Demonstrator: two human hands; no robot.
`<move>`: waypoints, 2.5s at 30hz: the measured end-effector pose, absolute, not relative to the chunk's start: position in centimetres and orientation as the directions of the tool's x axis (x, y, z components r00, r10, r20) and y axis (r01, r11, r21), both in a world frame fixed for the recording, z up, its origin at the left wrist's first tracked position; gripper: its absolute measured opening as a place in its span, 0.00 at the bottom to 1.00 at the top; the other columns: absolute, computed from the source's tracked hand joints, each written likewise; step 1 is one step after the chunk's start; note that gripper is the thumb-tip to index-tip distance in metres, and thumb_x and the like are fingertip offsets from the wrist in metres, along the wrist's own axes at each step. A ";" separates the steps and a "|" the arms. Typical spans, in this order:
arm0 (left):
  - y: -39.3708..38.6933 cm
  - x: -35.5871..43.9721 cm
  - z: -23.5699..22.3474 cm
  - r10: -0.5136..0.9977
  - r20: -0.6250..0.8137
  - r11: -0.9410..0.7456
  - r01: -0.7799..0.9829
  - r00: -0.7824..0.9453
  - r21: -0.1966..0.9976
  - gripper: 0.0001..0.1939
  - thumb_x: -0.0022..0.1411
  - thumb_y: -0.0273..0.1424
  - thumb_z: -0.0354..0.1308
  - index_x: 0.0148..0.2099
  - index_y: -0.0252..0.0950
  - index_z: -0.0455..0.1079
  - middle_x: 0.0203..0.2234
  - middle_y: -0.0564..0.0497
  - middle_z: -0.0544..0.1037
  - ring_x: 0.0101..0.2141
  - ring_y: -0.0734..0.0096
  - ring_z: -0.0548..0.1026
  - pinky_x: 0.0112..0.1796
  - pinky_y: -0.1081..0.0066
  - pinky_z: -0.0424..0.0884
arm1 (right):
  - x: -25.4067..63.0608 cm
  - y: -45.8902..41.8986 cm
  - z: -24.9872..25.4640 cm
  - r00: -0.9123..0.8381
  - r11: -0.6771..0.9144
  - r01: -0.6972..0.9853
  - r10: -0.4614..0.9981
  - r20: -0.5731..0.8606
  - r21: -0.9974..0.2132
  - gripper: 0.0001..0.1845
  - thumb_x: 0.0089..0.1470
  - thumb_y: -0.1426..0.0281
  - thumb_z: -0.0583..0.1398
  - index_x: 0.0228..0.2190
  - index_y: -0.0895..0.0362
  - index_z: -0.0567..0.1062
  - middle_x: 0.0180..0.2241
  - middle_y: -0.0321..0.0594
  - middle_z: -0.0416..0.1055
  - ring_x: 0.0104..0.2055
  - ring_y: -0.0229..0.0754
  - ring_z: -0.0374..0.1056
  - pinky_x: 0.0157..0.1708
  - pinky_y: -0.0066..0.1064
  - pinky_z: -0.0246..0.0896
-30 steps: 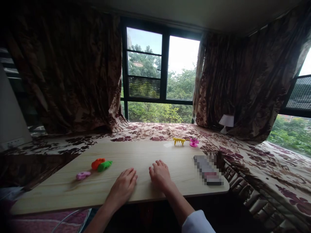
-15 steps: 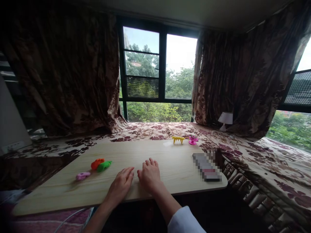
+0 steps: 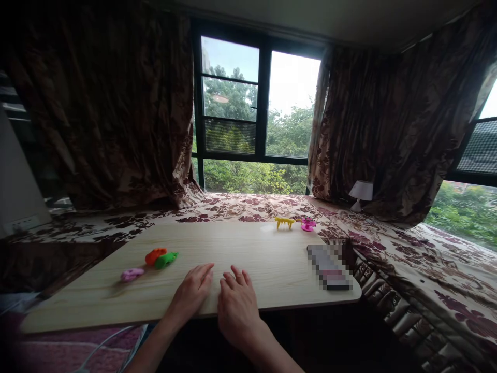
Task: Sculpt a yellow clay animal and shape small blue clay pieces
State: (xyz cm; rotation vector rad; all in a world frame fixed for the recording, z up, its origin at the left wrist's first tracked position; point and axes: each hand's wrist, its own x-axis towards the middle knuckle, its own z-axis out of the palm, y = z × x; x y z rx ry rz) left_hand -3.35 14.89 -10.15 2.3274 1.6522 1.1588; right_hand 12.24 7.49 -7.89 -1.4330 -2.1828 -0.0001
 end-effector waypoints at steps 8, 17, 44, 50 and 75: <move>14.8 -3.4 -10.0 0.833 0.535 -0.418 0.794 0.142 0.441 0.19 0.62 0.34 0.43 0.49 0.32 0.69 0.44 0.45 0.76 0.48 0.64 0.70 0.51 0.62 0.65 | 16.8 14.1 -6.8 -0.116 0.249 0.905 0.924 0.364 -0.345 0.15 0.61 0.65 0.51 0.44 0.58 0.71 0.49 0.44 0.69 0.55 0.49 0.60 0.53 0.52 0.51; 15.4 -3.0 -10.6 0.834 0.524 -0.428 0.802 0.172 0.418 0.20 0.61 0.36 0.44 0.48 0.32 0.69 0.45 0.43 0.75 0.49 0.61 0.69 0.53 0.60 0.62 | 14.5 6.1 -8.1 -0.267 0.408 0.864 0.868 0.419 -0.295 0.22 0.58 0.71 0.49 0.54 0.53 0.63 0.60 0.38 0.56 0.63 0.43 0.45 0.60 0.40 0.39; 14.7 -2.9 -10.0 0.818 0.527 -0.453 0.822 0.230 0.344 0.17 0.62 0.34 0.45 0.45 0.32 0.71 0.44 0.44 0.75 0.47 0.62 0.70 0.51 0.62 0.64 | 14.5 14.8 -6.6 -0.183 0.321 0.898 0.895 0.407 -0.302 0.16 0.60 0.63 0.53 0.45 0.57 0.70 0.52 0.45 0.65 0.58 0.50 0.54 0.56 0.52 0.43; 14.5 -3.0 -10.1 0.821 0.536 -0.443 0.811 0.195 0.382 0.17 0.62 0.35 0.45 0.45 0.33 0.71 0.43 0.44 0.75 0.48 0.62 0.69 0.51 0.62 0.63 | 20.6 11.2 -7.9 -0.182 0.299 0.915 0.906 0.382 -0.271 0.19 0.64 0.69 0.43 0.51 0.51 0.67 0.54 0.39 0.65 0.63 0.47 0.47 0.58 0.49 0.42; 14.3 -3.1 -10.2 0.815 0.553 -0.445 0.800 0.175 0.403 0.15 0.60 0.34 0.47 0.44 0.35 0.71 0.43 0.45 0.75 0.47 0.63 0.69 0.51 0.63 0.63 | 18.0 7.9 -7.9 -0.334 0.425 0.881 0.870 0.363 -0.208 0.23 0.59 0.71 0.49 0.57 0.53 0.60 0.61 0.38 0.54 0.63 0.42 0.46 0.60 0.37 0.41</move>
